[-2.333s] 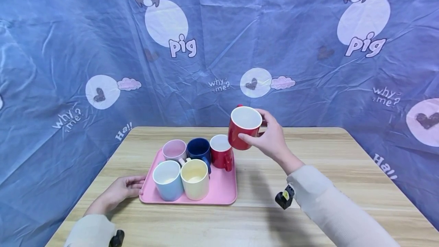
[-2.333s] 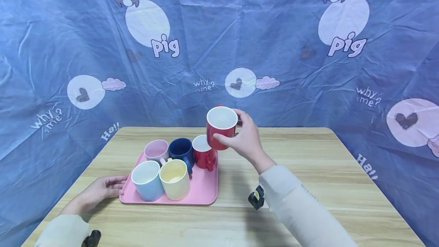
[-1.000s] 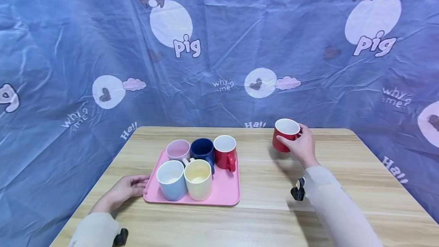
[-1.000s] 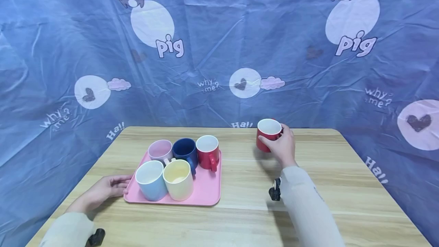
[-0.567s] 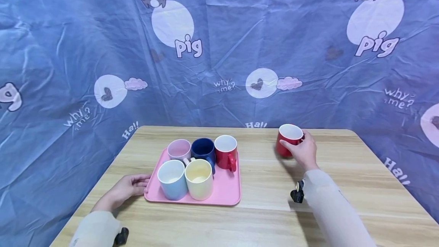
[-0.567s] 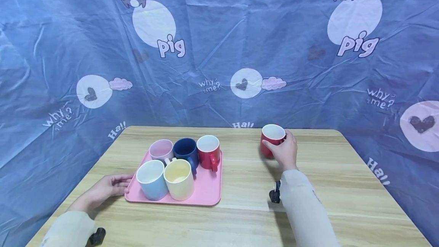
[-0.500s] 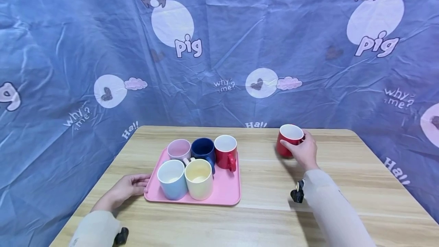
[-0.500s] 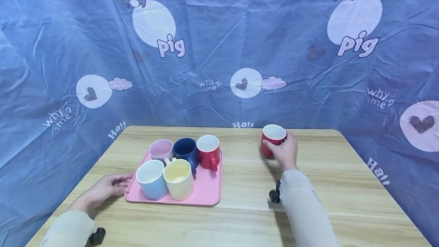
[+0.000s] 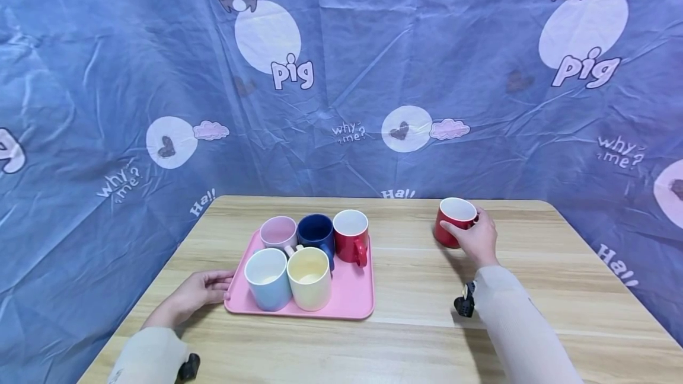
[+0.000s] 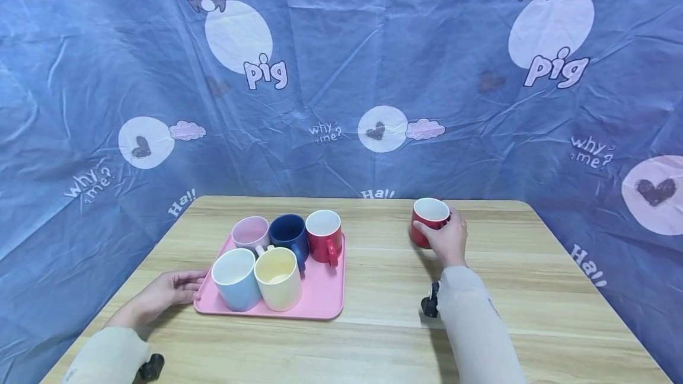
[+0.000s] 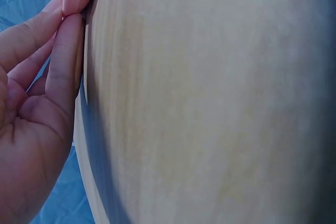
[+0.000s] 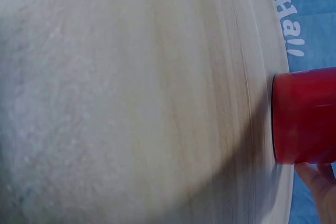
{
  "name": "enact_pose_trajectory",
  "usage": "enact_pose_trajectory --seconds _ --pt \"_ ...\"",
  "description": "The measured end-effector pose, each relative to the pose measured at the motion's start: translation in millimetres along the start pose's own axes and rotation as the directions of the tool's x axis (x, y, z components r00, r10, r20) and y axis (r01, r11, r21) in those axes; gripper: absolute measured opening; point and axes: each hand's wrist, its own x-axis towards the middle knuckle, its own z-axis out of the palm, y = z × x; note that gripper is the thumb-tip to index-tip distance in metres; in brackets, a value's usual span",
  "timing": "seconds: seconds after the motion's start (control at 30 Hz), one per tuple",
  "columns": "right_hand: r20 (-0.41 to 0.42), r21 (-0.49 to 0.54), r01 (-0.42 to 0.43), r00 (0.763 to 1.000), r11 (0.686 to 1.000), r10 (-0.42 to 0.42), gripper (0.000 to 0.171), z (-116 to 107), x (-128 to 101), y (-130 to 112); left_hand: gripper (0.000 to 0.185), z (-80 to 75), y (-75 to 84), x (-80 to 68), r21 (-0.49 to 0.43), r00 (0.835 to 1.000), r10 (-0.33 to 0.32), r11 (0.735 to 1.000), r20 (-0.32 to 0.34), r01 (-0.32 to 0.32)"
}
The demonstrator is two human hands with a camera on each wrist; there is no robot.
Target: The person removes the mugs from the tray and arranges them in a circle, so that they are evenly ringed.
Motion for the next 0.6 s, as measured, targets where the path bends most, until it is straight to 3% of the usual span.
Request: enact_pose_trajectory --seconds 0.33,0.6 --pt "0.027 -0.008 -0.019 0.999 1.0 0.019 0.085 -0.9 -0.6 1.2 0.063 0.3 -0.8 1.8 -0.003 1.0 0.004 1.0 0.001 -0.004" --pt "0.073 0.003 0.004 0.997 1.0 -0.004 0.102 -4.6 1.6 -1.0 0.064 -0.1 0.2 0.0 0.0 1.0 -0.002 1.0 -0.003 0.002"
